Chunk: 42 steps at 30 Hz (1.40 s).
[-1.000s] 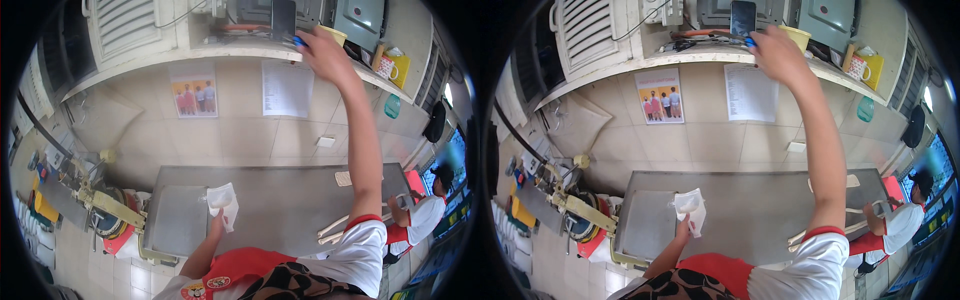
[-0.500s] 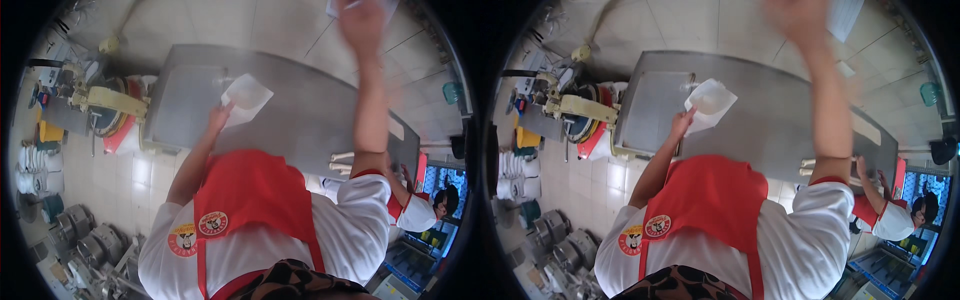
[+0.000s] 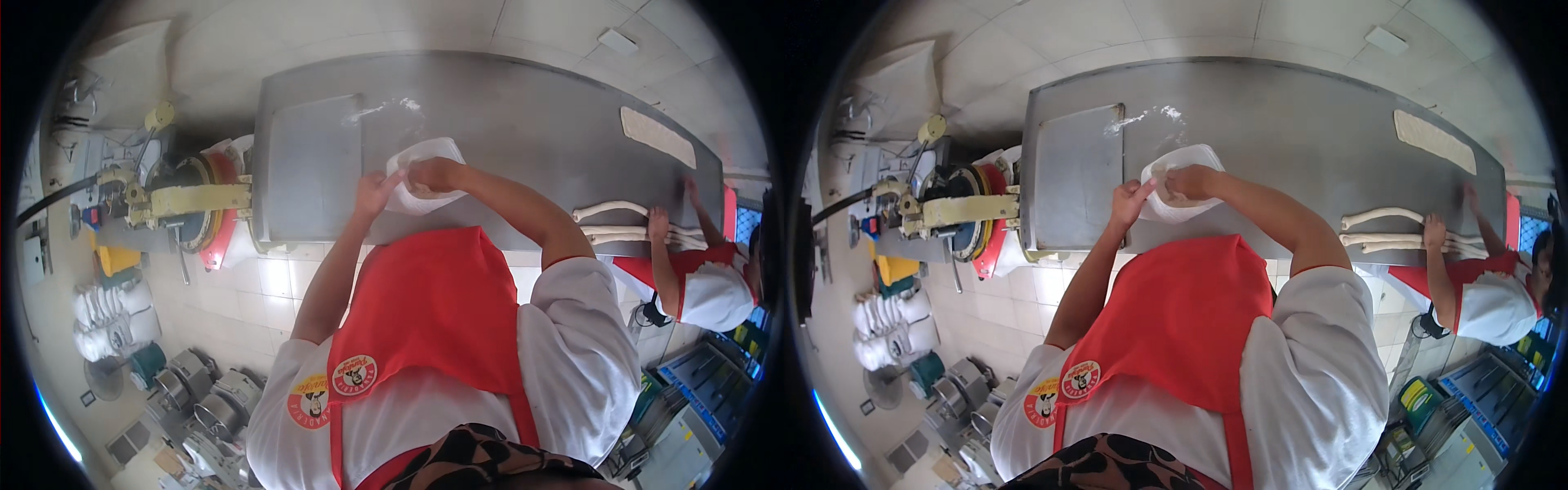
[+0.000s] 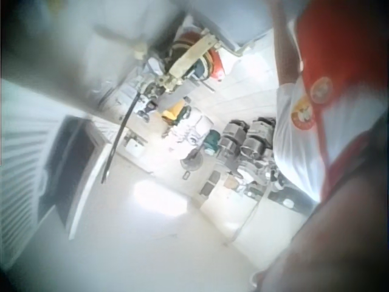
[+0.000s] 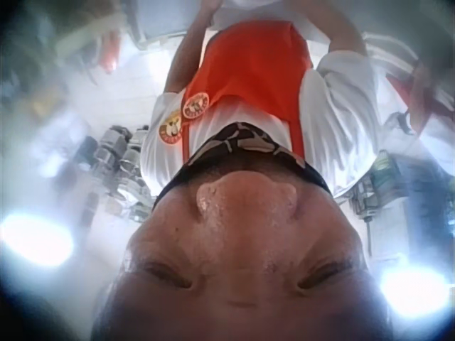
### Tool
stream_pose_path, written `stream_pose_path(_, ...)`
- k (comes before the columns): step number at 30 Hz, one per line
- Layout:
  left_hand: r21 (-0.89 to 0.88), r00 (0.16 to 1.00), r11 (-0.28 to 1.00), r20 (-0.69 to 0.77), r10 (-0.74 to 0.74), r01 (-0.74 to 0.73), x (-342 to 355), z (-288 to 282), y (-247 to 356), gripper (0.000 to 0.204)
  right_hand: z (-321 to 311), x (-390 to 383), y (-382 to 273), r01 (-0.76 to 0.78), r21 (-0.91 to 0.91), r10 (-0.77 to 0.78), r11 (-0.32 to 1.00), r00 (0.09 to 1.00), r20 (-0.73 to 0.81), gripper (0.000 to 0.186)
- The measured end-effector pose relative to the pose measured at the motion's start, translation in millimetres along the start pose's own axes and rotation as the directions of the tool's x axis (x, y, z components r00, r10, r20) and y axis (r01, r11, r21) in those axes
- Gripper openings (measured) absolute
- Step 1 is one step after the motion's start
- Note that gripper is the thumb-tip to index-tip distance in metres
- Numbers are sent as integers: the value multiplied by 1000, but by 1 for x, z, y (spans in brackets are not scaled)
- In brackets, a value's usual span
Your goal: The person mixes ingredients in a stand mixer, retrieves flour from a bin, and prepares a workspace by dusting it with flour and using a scraper.
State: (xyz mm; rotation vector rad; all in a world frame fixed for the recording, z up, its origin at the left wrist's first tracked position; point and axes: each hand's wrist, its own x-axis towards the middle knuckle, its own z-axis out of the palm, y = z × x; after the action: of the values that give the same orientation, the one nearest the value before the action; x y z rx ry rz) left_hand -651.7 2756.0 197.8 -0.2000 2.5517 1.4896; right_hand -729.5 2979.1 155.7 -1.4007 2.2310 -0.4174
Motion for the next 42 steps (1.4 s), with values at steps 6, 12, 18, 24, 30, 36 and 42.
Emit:
stream_pose_path(6, -145, 995, 988, -88, -54, 41, 4, 0, -7, 54, -46, -23, 43, -68, 340, 238, 938, 840, -488, 34)
stream_pose_path(12, -83, 984, 993, -156, -90, 78, 9, -25, -47, 50, -100, -51, 161, -743, 214, 768, 634, 572, -287, 29)
stream_pose_path(18, -460, 933, 886, -293, -209, 55, 2, -32, -36, 50, -36, 3, 206, -575, 362, 654, 734, 455, -604, 46)
stream_pose_path(24, -547, 848, 823, -354, -394, 154, -61, -62, -45, 58, 43, -5, 96, -439, 75, 441, 896, 852, -283, 63)
stream_pose_path(30, -646, 766, 753, -418, -489, 128, -87, -67, -38, 61, -17, -35, 148, -798, 113, 772, 592, 520, -366, 64)
stream_pose_path(36, -625, 777, 772, -426, -463, 117, -60, -60, -35, 61, -16, 92, 172, -602, 163, 582, 782, 610, -538, 64)
stream_pose_path(42, -676, 662, 731, -507, -551, 91, -32, -65, -30, 60, 14, 49, 96, -241, -42, 215, 969, 921, -326, 56)
